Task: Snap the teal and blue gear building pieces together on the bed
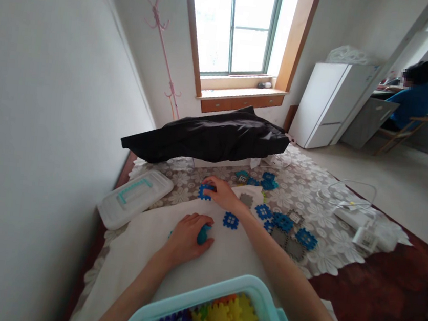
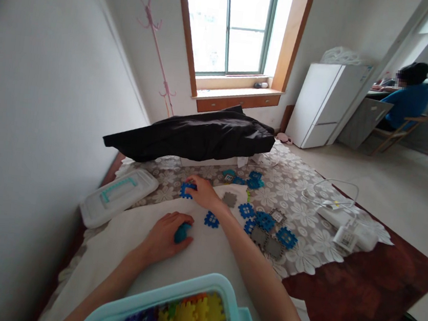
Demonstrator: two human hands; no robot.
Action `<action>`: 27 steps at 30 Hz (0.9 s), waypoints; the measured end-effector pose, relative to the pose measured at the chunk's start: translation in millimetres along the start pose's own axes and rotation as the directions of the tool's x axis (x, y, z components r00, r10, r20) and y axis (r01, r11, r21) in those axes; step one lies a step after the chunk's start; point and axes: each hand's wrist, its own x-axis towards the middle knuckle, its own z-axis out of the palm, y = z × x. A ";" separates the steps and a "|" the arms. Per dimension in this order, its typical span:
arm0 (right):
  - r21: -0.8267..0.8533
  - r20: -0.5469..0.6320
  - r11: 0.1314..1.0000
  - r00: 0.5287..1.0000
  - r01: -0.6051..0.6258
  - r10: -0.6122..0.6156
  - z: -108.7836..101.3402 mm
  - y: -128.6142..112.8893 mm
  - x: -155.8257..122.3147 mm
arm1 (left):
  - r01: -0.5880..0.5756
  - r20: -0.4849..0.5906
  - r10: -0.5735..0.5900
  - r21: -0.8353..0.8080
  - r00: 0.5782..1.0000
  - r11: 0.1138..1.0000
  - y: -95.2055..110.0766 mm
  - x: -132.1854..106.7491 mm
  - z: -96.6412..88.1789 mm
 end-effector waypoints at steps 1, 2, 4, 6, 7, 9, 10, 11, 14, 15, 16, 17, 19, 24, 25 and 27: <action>0.093 0.095 0.995 0.995 -0.031 0.022 -4.0 -2.9 -0.3 | 0.008 -0.003 -0.008 -0.009 1.000 1.000 0.1 -0.4 0.2; 0.159 0.193 0.985 0.980 -0.071 0.040 -7.9 -5.9 -1.2 | 0.014 -0.004 -0.014 -0.018 1.000 1.000 0.2 -0.6 0.4; 0.228 0.334 0.964 0.941 -0.134 0.052 -14.3 -11.8 -4.7 | 0.039 -0.021 -0.041 -0.058 0.999 0.998 -0.5 -0.7 1.1; 0.276 0.375 0.950 0.927 -0.144 0.032 -18.9 -17.9 -8.7 | 0.107 -0.103 -0.127 -0.181 0.987 0.978 -3.8 0.0 1.9; 0.300 0.380 0.943 0.925 -0.143 0.019 -20.8 -20.9 -10.3 | 0.146 -0.161 -0.195 -0.276 0.968 0.950 -6.6 0.7 2.4; 0.344 0.389 0.927 0.921 -0.147 0.001 -24.5 -26.1 -12.2 | 0.182 -0.259 -0.330 -0.465 0.908 0.866 -13.4 2.4 2.9; 0.355 0.391 0.923 0.920 -0.147 -0.004 -26.8 -27.9 -12.6 | 0.179 -0.285 -0.371 -0.528 0.884 0.830 -16.6 3.2 2.9; 0.351 0.389 0.925 0.921 -0.145 -0.003 -29.6 -28.9 -12.9 | 0.171 -0.296 -0.389 -0.561 0.872 0.810 -19.2 3.9 2.8; 0.202 0.426 0.968 0.904 -0.146 0.047 -40.2 -25.6 -13.9 | 0.176 -0.256 -0.355 -0.531 0.899 0.829 -20.8 4.0 2.6; 0.113 0.458 0.981 0.884 -0.158 0.090 -43.9 -22.4 -14.7 | 0.182 -0.229 -0.332 -0.499 0.915 0.847 -19.5 3.5 2.7; 0.018 0.493 0.985 0.858 -0.173 0.142 -47.2 -18.4 -15.7 | 0.188 -0.205 -0.310 -0.463 0.928 0.866 -17.8 2.9 2.9; -0.077 0.522 0.980 0.830 -0.183 0.196 -50.0 -13.8 -16.8 | 0.190 -0.184 -0.291 -0.429 0.939 0.883 -16.1 2.3 3.1; -0.243 0.542 0.954 0.791 -0.177 0.285 -53.6 -4.4 -18.7 | 0.190 -0.163 -0.269 -0.383 0.949 0.904 -13.5 1.5 3.6; -0.405 0.163 0.901 0.957 -0.156 0.239 -58.9 14.0 -10.7 | 0.202 -0.162 -0.272 -0.351 0.949 0.914 -13.9 1.3 3.6; -0.385 0.037 0.907 0.979 -0.172 0.201 -61.3 17.6 -6.1 | 0.192 -0.166 -0.259 -0.336 0.952 0.922 -14.1 1.2 3.4; -0.272 -0.224 0.935 0.960 -0.228 0.169 -68.7 26.9 3.7 | 0.154 -0.169 -0.206 -0.276 0.964 0.949 -13.6 1.1 2.9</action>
